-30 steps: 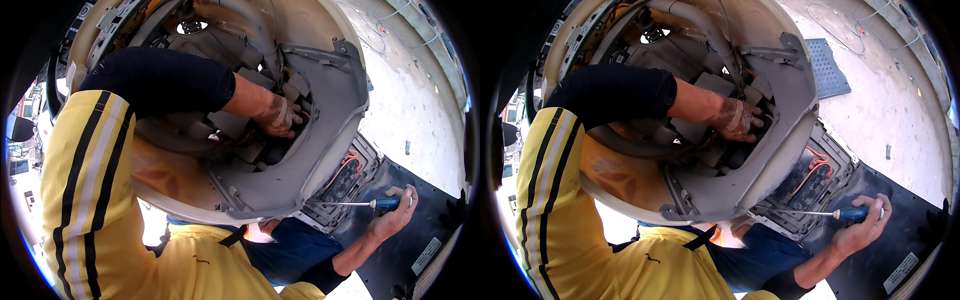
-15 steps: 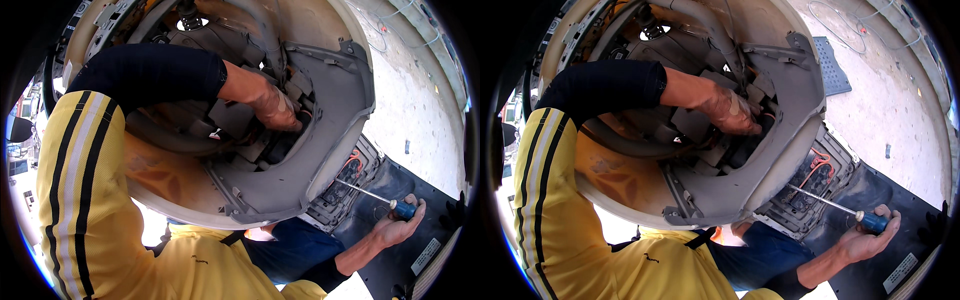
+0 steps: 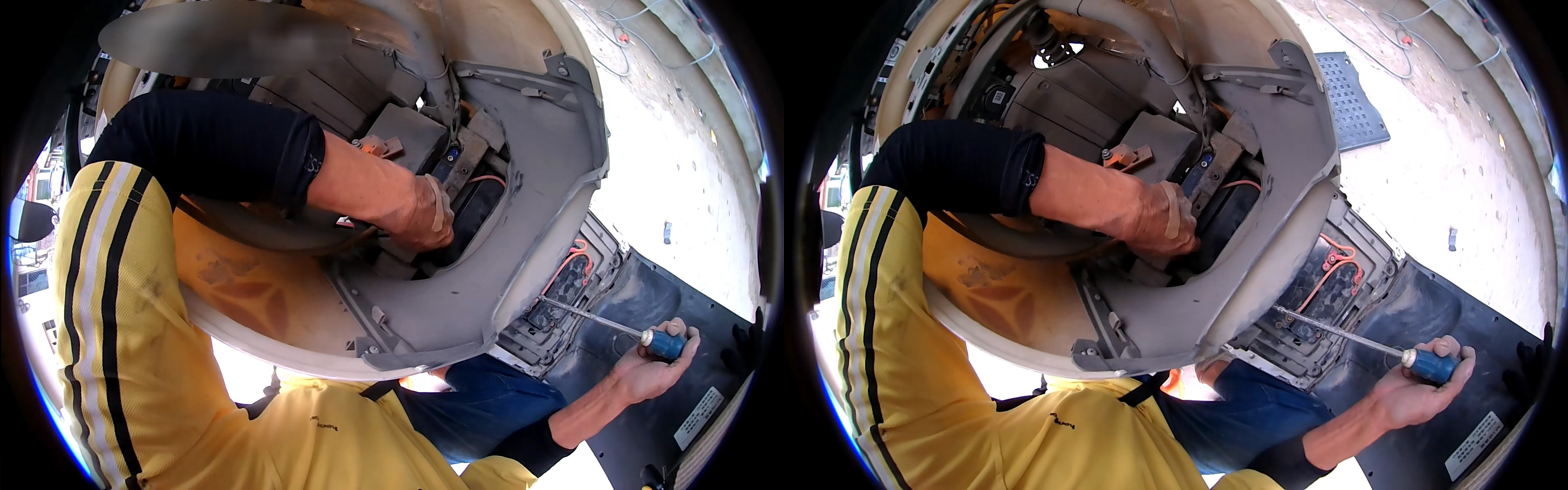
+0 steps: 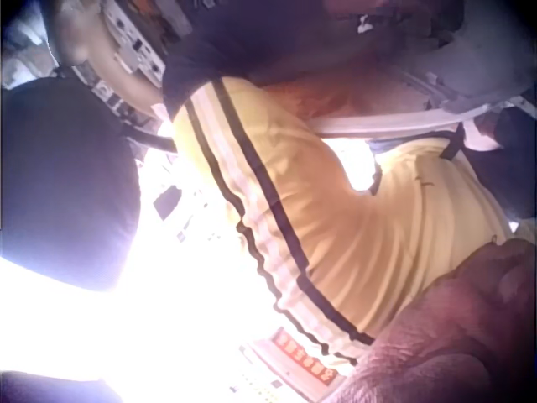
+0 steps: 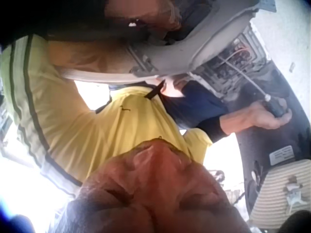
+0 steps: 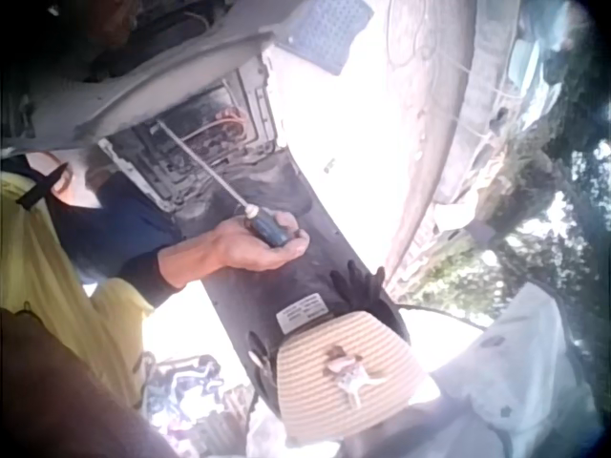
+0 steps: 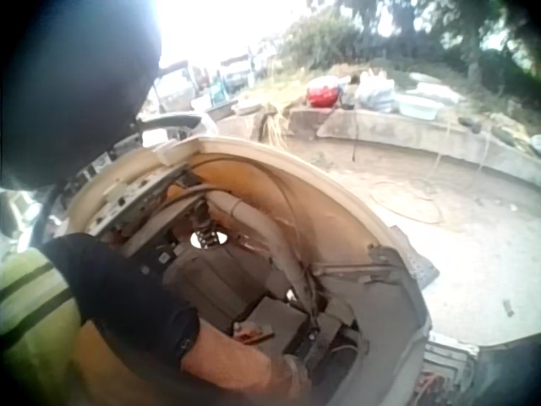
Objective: The person is repairing a white scooter by working on its internal components. They use a screwdriver to tighten screws on the battery and other parts, and later use a power drill to secure components under the seat. The person also handles a seat cover and places it on the scooter.
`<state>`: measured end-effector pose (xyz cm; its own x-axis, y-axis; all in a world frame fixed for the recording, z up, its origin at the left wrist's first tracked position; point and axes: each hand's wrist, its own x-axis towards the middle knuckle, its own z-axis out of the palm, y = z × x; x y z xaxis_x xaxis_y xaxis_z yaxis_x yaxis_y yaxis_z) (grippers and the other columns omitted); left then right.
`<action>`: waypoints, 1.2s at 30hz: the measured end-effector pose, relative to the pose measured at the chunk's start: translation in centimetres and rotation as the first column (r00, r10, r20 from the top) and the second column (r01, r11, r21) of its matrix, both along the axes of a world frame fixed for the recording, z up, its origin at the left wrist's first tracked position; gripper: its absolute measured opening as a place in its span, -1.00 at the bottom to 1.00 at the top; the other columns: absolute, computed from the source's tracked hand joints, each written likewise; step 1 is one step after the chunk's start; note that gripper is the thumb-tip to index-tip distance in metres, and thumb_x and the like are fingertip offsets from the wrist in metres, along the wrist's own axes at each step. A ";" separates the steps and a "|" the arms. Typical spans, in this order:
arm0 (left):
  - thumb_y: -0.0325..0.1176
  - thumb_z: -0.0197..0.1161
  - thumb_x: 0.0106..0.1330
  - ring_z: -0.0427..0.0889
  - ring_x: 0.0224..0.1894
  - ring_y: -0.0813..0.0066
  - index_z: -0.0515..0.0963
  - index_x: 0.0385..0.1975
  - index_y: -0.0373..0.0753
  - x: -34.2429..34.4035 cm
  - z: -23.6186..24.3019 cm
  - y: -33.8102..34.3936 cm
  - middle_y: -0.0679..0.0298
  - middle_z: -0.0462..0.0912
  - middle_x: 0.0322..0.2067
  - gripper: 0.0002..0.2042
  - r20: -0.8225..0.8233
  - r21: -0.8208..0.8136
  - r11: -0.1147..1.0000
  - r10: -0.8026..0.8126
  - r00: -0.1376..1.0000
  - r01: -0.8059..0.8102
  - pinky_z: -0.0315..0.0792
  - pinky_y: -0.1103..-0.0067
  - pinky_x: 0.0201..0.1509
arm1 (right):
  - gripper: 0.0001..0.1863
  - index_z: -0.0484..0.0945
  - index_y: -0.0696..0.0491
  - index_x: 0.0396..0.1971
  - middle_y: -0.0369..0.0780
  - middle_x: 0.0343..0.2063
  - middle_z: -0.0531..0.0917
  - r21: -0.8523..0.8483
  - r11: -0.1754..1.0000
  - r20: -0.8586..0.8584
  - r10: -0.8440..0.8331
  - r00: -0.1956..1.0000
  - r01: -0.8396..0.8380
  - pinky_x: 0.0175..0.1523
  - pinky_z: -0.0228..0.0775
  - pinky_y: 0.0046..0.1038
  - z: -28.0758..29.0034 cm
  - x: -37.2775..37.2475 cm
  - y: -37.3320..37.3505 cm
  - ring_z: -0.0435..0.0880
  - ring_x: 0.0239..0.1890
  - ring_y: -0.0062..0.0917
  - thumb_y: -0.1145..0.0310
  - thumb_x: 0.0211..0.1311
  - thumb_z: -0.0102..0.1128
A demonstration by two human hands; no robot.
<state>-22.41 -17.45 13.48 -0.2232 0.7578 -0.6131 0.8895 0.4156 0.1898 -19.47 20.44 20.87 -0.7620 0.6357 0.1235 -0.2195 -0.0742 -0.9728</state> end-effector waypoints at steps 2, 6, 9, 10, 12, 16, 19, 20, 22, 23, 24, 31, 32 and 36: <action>-0.36 0.27 0.27 0.79 -0.12 0.22 0.64 -0.31 -0.18 1.1 0.5 0.6 0.19 0.79 -0.27 -0.91 -0.052 0.006 1.000 -0.024 0.998 0.025 0.64 0.38 -0.06 | -0.62 0.46 0.16 0.02 -0.25 -0.35 0.53 -0.005 1.000 -0.005 0.018 1.000 -0.018 -0.30 0.39 -0.60 0.3 0.1 -0.1 0.49 -0.36 -0.63 0.10 0.60 0.00; -0.36 0.32 0.26 0.79 -0.06 0.28 0.74 -0.25 -0.07 2.5 -0.3 2.5 0.27 0.82 -0.23 -0.88 -0.079 -0.166 0.984 -0.073 0.994 0.059 0.65 0.44 -0.04 | -0.62 0.45 0.16 0.01 -0.25 -0.37 0.51 0.009 1.000 -0.016 0.017 1.000 -0.016 -0.31 0.37 -0.60 0.4 0.0 -0.6 0.47 -0.36 -0.64 0.10 0.61 -0.02; -0.33 0.35 0.25 0.80 -0.07 0.32 0.78 -0.22 -0.04 2.6 -0.5 3.5 0.31 0.83 -0.22 -0.85 -0.064 -0.272 0.960 -0.093 0.994 0.072 0.65 0.45 -0.06 | -0.63 0.47 0.16 0.02 -0.22 -0.32 0.57 0.025 0.994 -0.075 0.105 0.992 -0.103 -0.34 0.45 -0.61 -0.2 0.4 0.8 0.56 -0.36 -0.62 0.12 0.60 0.02; -0.32 0.36 0.25 0.80 -0.08 0.33 0.79 -0.21 -0.04 2.5 -0.2 3.8 0.32 0.83 -0.22 -0.84 -0.060 -0.292 0.954 -0.094 0.994 0.073 0.66 0.45 -0.07 | -0.63 0.47 0.16 0.02 -0.22 -0.32 0.57 0.024 0.995 -0.079 0.094 0.992 -0.093 -0.34 0.45 -0.61 -0.2 0.4 1.1 0.56 -0.36 -0.62 0.12 0.60 0.01; -0.31 0.37 0.24 0.79 -0.05 0.36 0.79 -0.17 -0.04 2.8 -0.3 4.3 0.37 0.82 -0.13 -0.81 -0.065 -0.366 0.929 -0.083 0.994 0.053 0.66 0.47 -0.09 | -0.64 0.46 0.16 0.03 -0.22 -0.33 0.57 0.022 0.997 -0.078 0.075 0.994 -0.073 -0.34 0.45 -0.61 -0.1 0.6 1.2 0.56 -0.36 -0.62 0.13 0.61 0.01; -0.31 0.32 0.29 0.79 -0.07 0.34 0.76 -0.17 -0.09 2.4 -0.1 3.6 0.29 0.81 -0.13 -0.83 -0.018 -0.276 0.949 -0.160 0.987 0.149 0.66 0.45 -0.11 | -0.63 0.44 0.16 -0.01 -0.22 -0.37 0.52 -0.006 0.997 -0.072 -0.077 0.994 0.077 -0.38 0.30 -0.61 0.4 0.5 0.5 0.44 -0.41 -0.61 0.11 0.60 -0.01; -0.30 0.26 0.35 0.79 -0.11 0.31 0.68 -0.21 -0.19 -0.5 1.3 0.9 0.20 0.79 -0.19 -0.85 -0.101 -0.093 0.981 -0.178 0.979 0.168 0.67 0.43 -0.09 | -0.63 0.44 0.17 -0.01 -0.20 -0.35 0.53 -0.083 0.990 -0.116 -0.122 0.986 0.113 -0.44 0.22 -0.60 1.1 0.7 0.6 0.43 -0.44 -0.58 0.12 0.60 0.00; -0.29 0.25 0.37 0.78 -0.13 0.29 0.64 -0.23 -0.23 -1.6 4.0 1.3 0.19 0.78 -0.21 -0.84 -0.087 -0.074 0.994 -0.087 0.992 0.081 0.66 0.42 -0.08 | -0.63 0.44 0.17 0.00 -0.19 -0.34 0.54 -0.099 0.991 -0.130 -0.102 0.986 0.090 -0.45 0.19 -0.59 1.1 0.9 1.6 0.42 -0.45 -0.57 0.12 0.60 0.01; -0.27 0.23 0.40 0.77 -0.16 0.27 0.61 -0.24 -0.28 -3.0 10.7 1.9 0.18 0.75 -0.26 -0.81 -0.115 -0.158 0.985 0.055 0.992 -0.073 0.65 0.41 -0.07 | -0.63 0.47 0.18 -0.04 -0.14 -0.26 0.58 -0.164 0.986 -0.161 -0.060 0.985 0.033 -0.46 0.13 -0.57 1.0 1.0 1.2 0.39 -0.47 -0.54 0.12 0.59 0.04; -0.24 0.24 0.41 0.76 -0.18 0.26 0.63 -0.23 -0.30 -3.8 12.4 2.1 0.17 0.74 -0.28 -0.78 -0.163 -0.229 0.966 0.083 0.983 -0.119 0.64 0.40 -0.06 | -0.63 0.49 0.19 -0.05 -0.13 -0.23 0.59 -0.173 0.985 -0.144 -0.015 0.990 -0.011 -0.44 0.15 -0.56 0.9 0.8 0.7 0.39 -0.47 -0.53 0.12 0.58 0.06; -0.24 0.27 0.40 0.75 -0.18 0.25 0.65 -0.23 -0.30 -4.6 13.5 1.6 0.18 0.73 -0.28 -0.78 -0.280 -0.253 0.965 -0.012 0.960 -0.062 0.64 0.40 -0.08 | -0.63 0.50 0.19 -0.06 -0.11 -0.19 0.61 -0.182 0.982 -0.129 0.026 0.991 -0.049 -0.42 0.17 -0.55 0.9 0.8 0.4 0.38 -0.47 -0.52 0.11 0.58 0.08; -0.42 0.00 0.52 0.64 -0.05 0.47 0.48 0.06 -0.39 5.0 27.9 -6.3 0.23 0.59 -0.09 -0.75 -0.736 -0.636 0.765 -0.641 0.216 0.101 0.56 0.63 0.12 | -0.69 0.55 0.19 0.02 -0.01 -0.05 0.64 -0.410 0.760 -0.214 0.457 0.863 -0.504 -0.15 0.45 -0.49 -2.8 1.3 1.7 0.53 -0.16 -0.41 0.24 0.58 0.12; -0.44 -0.02 0.52 0.63 -0.05 0.48 0.49 0.07 -0.39 7.7 28.7 -8.5 0.23 0.58 -0.09 -0.74 -0.855 -0.434 0.900 -0.426 0.296 0.041 0.55 0.62 0.12 | -0.70 0.55 0.19 0.03 0.00 -0.04 0.63 -0.399 0.744 -0.223 0.488 0.844 -0.536 -0.11 0.48 -0.49 -2.6 1.7 -0.5 0.54 -0.13 -0.40 0.24 0.58 0.12; -0.63 0.18 0.27 0.68 -0.36 0.26 0.62 -0.21 -0.35 11.5 25.2 -9.7 0.11 0.61 -0.37 -0.85 -0.383 0.575 0.689 0.703 0.599 -0.441 0.57 0.37 -0.25 | -0.76 0.47 0.20 0.07 -0.02 -0.16 0.57 -0.394 0.680 -0.267 0.558 0.785 -0.618 -0.02 0.56 -0.52 -2.0 3.6 -2.6 0.58 -0.06 -0.38 0.39 0.56 0.09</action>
